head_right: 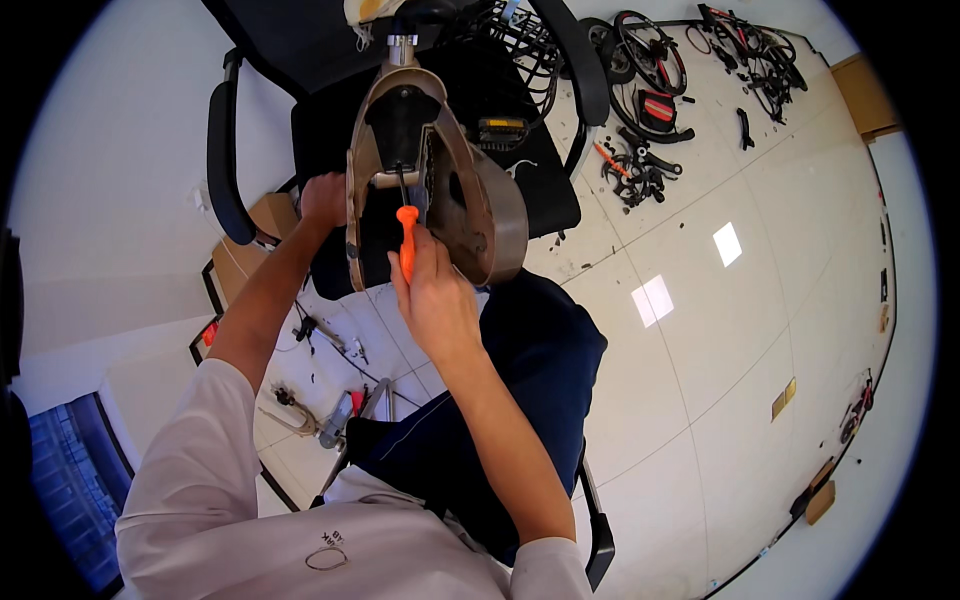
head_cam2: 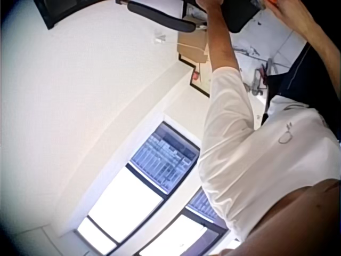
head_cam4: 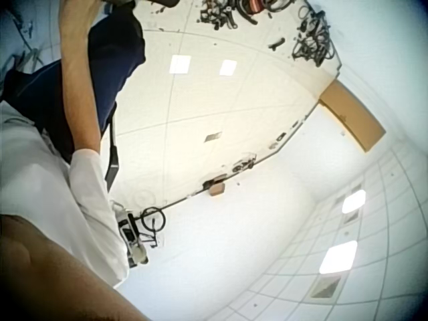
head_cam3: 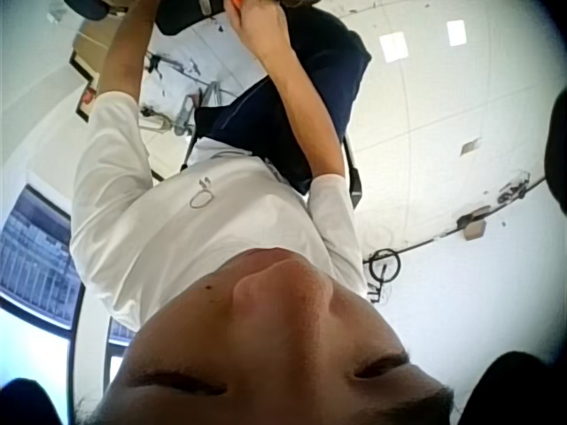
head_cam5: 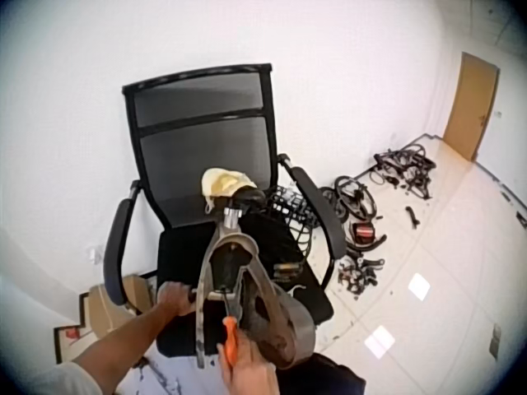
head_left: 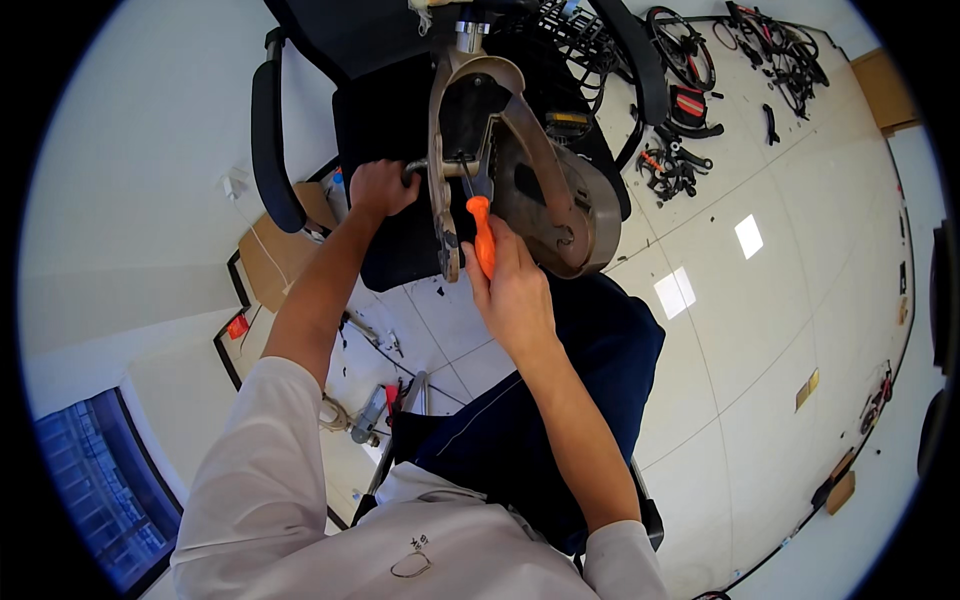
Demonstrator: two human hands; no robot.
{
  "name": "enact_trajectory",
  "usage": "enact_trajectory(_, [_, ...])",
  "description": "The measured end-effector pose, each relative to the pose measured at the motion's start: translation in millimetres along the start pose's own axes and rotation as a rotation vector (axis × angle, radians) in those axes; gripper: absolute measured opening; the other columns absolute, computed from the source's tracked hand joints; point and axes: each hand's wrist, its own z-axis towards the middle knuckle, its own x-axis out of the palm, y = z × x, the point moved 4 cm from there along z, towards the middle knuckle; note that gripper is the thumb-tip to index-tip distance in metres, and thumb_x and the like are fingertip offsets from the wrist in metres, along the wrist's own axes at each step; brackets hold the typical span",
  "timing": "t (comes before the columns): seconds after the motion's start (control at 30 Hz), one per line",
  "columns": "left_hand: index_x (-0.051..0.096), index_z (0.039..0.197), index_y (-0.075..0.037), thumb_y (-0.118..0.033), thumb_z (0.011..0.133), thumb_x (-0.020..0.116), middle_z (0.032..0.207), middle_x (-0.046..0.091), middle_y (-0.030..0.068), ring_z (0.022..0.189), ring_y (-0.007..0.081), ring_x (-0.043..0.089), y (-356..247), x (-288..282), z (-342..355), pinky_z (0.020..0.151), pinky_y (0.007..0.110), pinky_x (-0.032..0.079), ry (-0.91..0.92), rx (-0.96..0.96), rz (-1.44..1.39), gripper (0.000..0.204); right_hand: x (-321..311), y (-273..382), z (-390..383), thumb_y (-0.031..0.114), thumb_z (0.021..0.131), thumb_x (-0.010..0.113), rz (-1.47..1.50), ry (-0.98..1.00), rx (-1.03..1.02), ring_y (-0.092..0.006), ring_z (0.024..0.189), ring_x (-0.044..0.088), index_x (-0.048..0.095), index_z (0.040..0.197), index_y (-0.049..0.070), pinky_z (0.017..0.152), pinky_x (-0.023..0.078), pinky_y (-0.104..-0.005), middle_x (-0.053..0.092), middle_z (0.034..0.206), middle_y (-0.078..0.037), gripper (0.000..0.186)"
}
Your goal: The person uses a screwdriver to work on a bicycle part, likely a brake caliper, while seated in a chair. The person repeatedly adjusts and manipulates the part with the tool.
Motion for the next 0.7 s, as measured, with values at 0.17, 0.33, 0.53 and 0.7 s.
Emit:
enact_trajectory(0.17, [0.071,0.075,-0.009,-0.041,0.081,0.053,0.073,0.068,0.0171,0.071,0.0349,0.067,-1.9,-2.0,0.3,0.068,0.042,0.055,0.016,-0.005,-0.005,0.037,2.2,-1.7,-0.7,0.015,0.089,0.065,0.035,-0.045,0.010,-0.0421,0.083,0.065,0.050,0.119,-0.006,0.069,0.055,-0.0420,0.063,0.101,-0.026,0.040])
enact_trajectory(0.33, [0.071,0.076,-0.008,-0.041,0.081,0.053,0.074,0.068,0.0171,0.072,0.0348,0.068,-0.4,0.7,0.4,0.069,0.043,0.055,0.009,-0.010,0.006,0.038,4.1,3.1,1.6,0.012,0.088,0.064,0.013,0.006,0.024,-0.0398,0.081,0.064,0.051,0.121,-0.004,0.067,0.055,-0.0414,0.061,0.101,-0.023,0.039])
enact_trajectory(0.53, [0.071,0.077,-0.006,-0.042,0.082,0.053,0.076,0.068,0.0182,0.074,0.0351,0.068,-1.9,0.6,-1.1,0.070,0.043,0.055,0.047,-0.037,0.002,0.040,3.9,8.8,1.2,0.006,0.089,0.059,-0.123,0.123,-0.030,-0.0381,0.076,0.063,0.051,0.121,-0.002,0.065,0.054,-0.0411,0.055,0.102,-0.019,0.035])
enact_trajectory(0.7, [0.071,0.080,-0.007,-0.042,0.082,0.052,0.078,0.069,0.0183,0.076,0.0349,0.068,-2.5,1.5,1.1,0.070,0.043,0.055,0.040,-0.038,0.006,0.040,1.3,10.1,5.9,0.004,0.088,0.059,-0.141,0.080,-0.098,-0.0386,0.077,0.064,0.054,0.117,-0.002,0.066,0.055,-0.0411,0.056,0.105,-0.020,0.030])
